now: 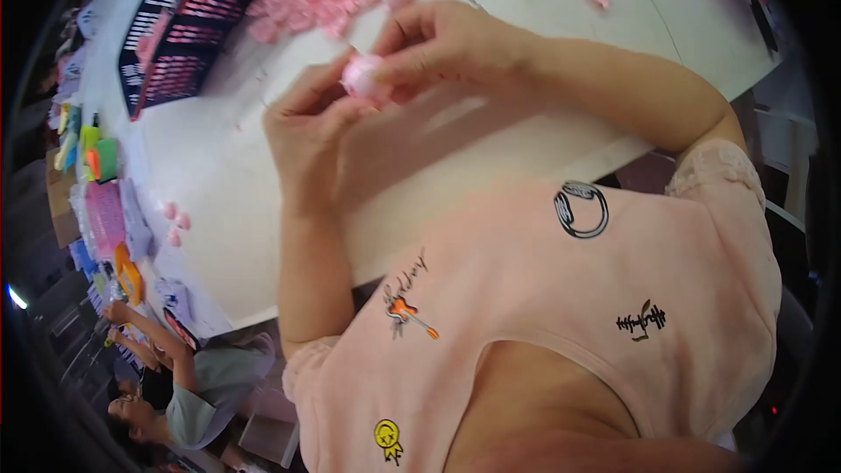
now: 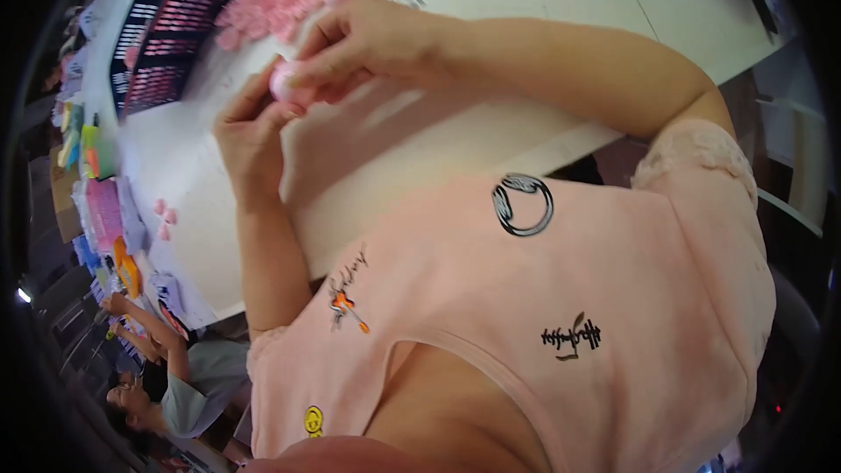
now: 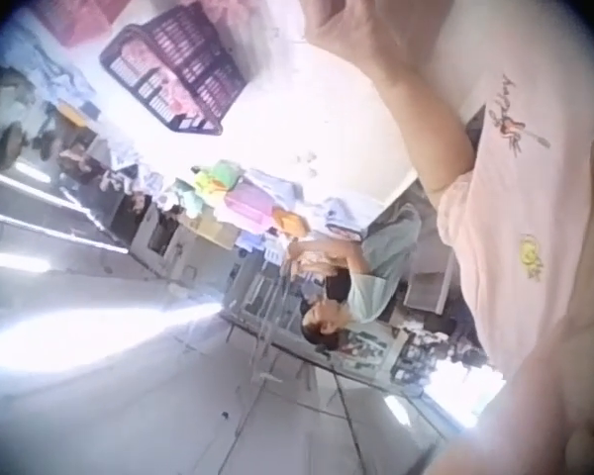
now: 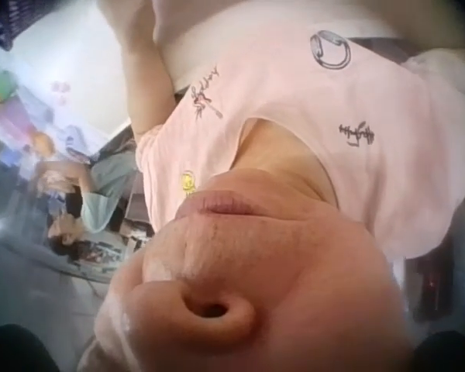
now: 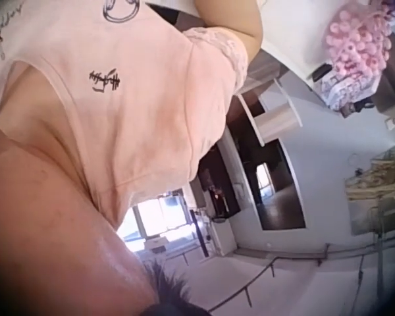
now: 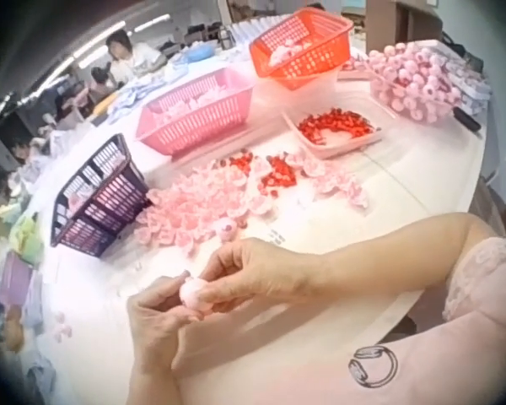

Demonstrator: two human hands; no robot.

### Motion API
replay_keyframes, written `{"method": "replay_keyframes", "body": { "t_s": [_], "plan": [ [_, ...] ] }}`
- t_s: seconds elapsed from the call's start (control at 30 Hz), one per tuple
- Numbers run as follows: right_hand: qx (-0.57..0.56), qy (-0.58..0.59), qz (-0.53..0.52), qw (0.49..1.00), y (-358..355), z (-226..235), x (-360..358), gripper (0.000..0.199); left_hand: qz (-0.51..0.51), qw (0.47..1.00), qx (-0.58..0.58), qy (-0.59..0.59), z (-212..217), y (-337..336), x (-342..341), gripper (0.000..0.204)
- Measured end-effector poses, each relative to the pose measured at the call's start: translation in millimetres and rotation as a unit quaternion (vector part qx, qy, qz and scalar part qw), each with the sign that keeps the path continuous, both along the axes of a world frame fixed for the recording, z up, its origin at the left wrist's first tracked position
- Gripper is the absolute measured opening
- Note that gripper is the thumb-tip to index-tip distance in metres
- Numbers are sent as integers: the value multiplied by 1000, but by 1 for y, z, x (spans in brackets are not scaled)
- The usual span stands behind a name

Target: The person assembles small plastic components into a ball-like toy by hand.

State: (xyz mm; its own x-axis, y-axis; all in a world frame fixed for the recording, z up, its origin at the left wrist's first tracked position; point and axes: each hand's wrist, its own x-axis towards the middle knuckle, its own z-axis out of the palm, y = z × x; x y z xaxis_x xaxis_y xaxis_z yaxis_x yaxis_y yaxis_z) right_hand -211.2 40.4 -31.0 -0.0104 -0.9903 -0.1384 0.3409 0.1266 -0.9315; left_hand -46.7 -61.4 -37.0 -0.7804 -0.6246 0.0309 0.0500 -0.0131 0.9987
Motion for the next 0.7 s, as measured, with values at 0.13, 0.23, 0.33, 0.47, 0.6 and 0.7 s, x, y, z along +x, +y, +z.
{"method": "replay_keyframes", "body": {
  "t_s": [0.13,0.23,0.33,0.47,0.6,0.7],
  "plan": [
    [31,-40,12,999,7,-12,-1,23,47,996,0,-79,-17,7,5,36],
    [18,4,-17,1000,15,-26,4,27,91,990,-90,-54,-21,29,8,33],
    [-18,34,-51,998,30,-15,6,29,109,961,-248,-56,-15,48,5,34],
    [-44,44,-54,997,27,-18,16,28,117,933,-339,-37,-12,48,4,34],
    [-70,64,-65,993,17,-21,16,23,115,897,-421,-65,-4,41,-1,36],
    [-90,91,-77,989,14,-23,17,23,104,899,-421,-60,-7,35,1,36]
  ]
}}
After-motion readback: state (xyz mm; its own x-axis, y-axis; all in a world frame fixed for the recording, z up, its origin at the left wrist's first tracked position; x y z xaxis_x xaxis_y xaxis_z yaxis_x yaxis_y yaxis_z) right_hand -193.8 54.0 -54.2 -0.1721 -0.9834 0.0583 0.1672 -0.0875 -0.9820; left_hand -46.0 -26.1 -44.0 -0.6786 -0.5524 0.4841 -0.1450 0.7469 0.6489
